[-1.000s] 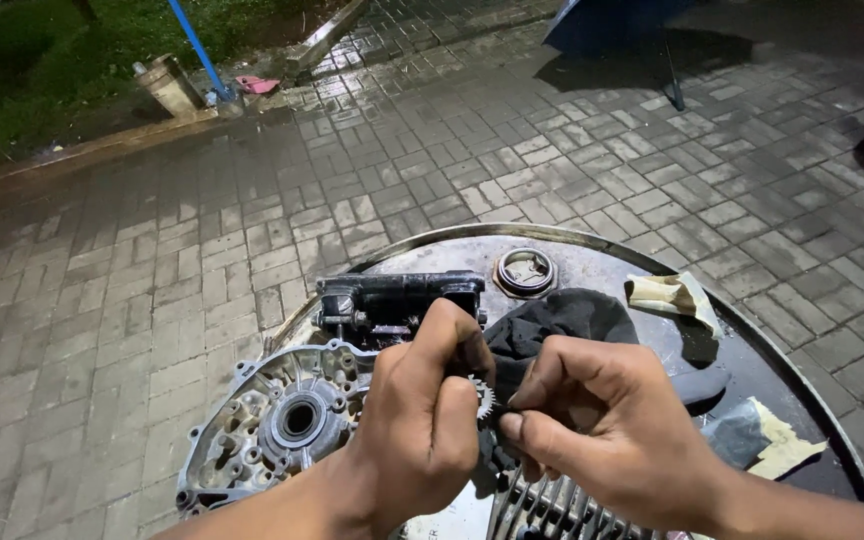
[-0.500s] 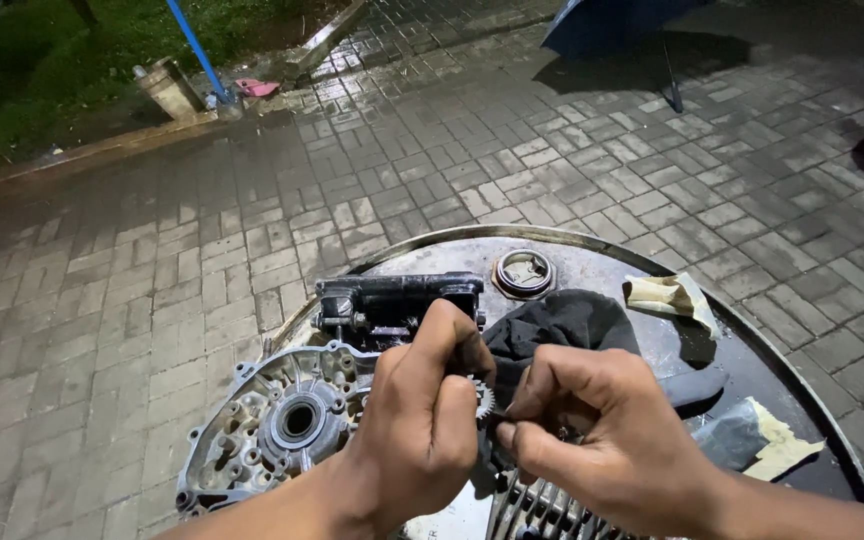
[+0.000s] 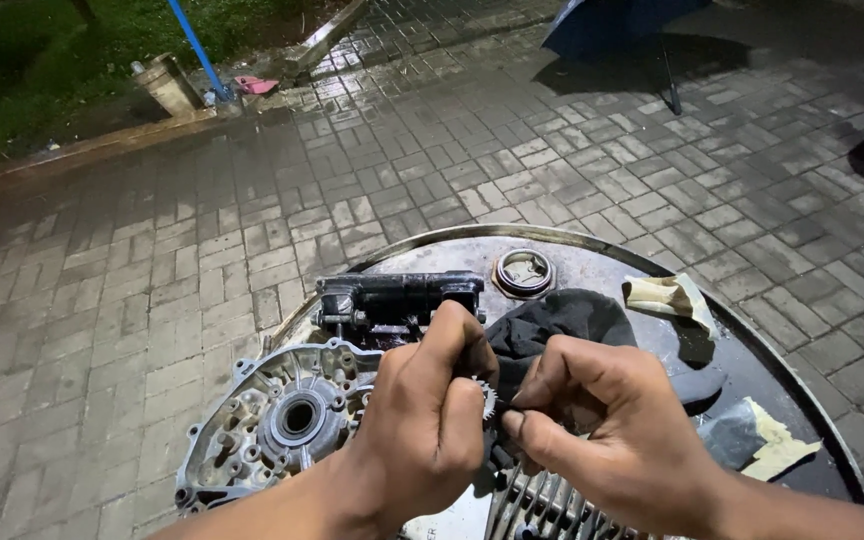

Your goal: Cleaning a metal gear using a small brush over a workspace with engine parts.

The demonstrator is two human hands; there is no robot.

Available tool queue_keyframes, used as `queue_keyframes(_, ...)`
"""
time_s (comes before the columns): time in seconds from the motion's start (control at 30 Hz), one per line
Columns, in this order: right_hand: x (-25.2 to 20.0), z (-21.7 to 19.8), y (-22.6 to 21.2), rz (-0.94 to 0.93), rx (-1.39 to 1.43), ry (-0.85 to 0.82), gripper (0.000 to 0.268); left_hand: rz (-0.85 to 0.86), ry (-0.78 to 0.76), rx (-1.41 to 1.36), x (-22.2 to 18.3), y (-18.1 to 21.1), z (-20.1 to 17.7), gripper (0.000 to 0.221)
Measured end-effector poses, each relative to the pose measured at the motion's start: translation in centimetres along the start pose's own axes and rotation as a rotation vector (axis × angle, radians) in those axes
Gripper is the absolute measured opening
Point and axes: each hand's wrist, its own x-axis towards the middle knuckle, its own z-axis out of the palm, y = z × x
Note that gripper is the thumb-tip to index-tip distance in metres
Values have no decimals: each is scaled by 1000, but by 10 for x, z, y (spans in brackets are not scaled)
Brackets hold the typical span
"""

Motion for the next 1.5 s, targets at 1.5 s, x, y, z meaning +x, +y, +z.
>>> queue_keyframes(1.5, 16, 10, 4, -5, 127, -38, 24, -96, 107, -77, 10, 6, 1, 11)
